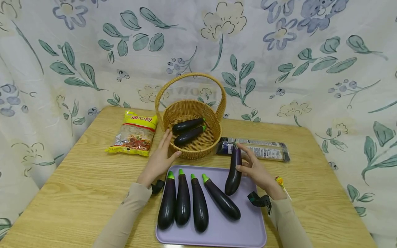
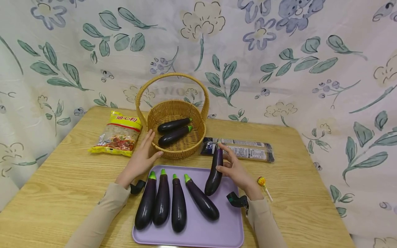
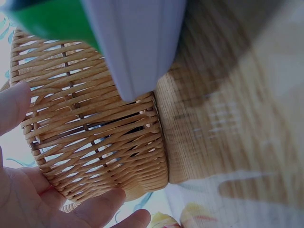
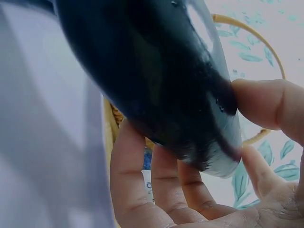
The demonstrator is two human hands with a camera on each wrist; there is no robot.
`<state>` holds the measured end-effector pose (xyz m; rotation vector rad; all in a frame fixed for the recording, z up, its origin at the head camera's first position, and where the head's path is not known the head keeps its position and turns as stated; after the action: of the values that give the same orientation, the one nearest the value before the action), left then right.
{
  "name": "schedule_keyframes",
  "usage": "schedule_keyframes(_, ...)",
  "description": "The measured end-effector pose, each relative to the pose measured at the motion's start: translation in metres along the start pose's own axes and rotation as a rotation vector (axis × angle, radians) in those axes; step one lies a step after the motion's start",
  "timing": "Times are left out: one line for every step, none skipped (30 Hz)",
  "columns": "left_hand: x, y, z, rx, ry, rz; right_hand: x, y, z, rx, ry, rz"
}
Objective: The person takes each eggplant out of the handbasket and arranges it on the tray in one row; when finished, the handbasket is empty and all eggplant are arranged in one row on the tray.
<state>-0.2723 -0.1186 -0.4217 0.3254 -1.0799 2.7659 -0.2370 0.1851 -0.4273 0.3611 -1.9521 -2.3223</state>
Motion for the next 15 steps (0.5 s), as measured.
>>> schedule_keyframes(0.0, 0.0, 0.0, 0.0, 0.001, 0.003, -0.001, -0.001, 0.0, -0.013, 0.004, -0.005)
schedule_keyframes(-0.001, 0.001, -0.001, -0.001, 0.003, 0.006, -0.002, -0.001, -0.001, -0.029, 0.006, -0.01)
schedule_keyframes(-0.001, 0.001, -0.001, -0.001, 0.006, 0.009, -0.003, -0.002, -0.001, -0.041, 0.008, -0.016)
schedule_keyframes(-0.001, 0.001, -0.001, 0.0, 0.009, 0.011, -0.004, -0.003, -0.002, -0.049, 0.011, -0.02)
schedule_keyframes(-0.001, 0.001, -0.001, 0.0, 0.011, 0.012, -0.005, -0.003, -0.003, -0.056, 0.014, -0.023)
schedule_keyframes(-0.001, 0.001, -0.001, 0.001, 0.011, 0.011, -0.006, -0.004, -0.004, -0.064, 0.02, -0.021)
schedule_keyframes(-0.001, 0.001, -0.001, 0.002, 0.01, 0.01, -0.007, -0.004, -0.005, -0.072, 0.027, -0.02)
schedule_keyframes(0.0, 0.001, -0.001, 0.002, 0.008, 0.006, -0.007, -0.004, -0.006, -0.085, 0.033, -0.016)
schedule_keyframes(0.0, 0.001, -0.001, 0.004, 0.007, 0.003, -0.008, -0.004, -0.008, -0.095, 0.043, -0.007)
schedule_keyframes(0.0, 0.001, 0.0, 0.006, 0.005, -0.001, -0.009, -0.003, -0.011, -0.108, 0.055, 0.003)
schedule_keyframes(0.0, 0.001, 0.0, 0.006, 0.003, -0.002, -0.009, -0.003, -0.013, -0.121, 0.067, 0.014)
schedule_keyframes(0.001, 0.001, 0.0, 0.007, 0.002, -0.003, -0.01, -0.002, -0.015, -0.134, 0.081, 0.023)
schedule_keyframes(0.001, 0.001, 0.0, 0.008, 0.003, -0.001, -0.011, -0.002, -0.018, -0.147, 0.095, 0.031)
schedule_keyframes(0.001, 0.001, 0.0, 0.01, 0.002, -0.001, -0.011, -0.002, -0.021, -0.156, 0.109, 0.036)
schedule_keyframes(0.001, 0.001, -0.001, 0.01, 0.003, 0.002, -0.012, -0.003, -0.024, -0.162, 0.12, 0.033)
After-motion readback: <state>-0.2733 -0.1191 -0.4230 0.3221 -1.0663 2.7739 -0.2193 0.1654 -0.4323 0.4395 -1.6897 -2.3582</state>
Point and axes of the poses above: each hand's wrist, its own x-axis towards the middle knuckle, its own z-axis out of the back of the hand, y = z × x, the point moved 9 cm from there along x, towards the middle knuckle, and after that the axes turned 12 degrees about -y, right-handed, at the moved point
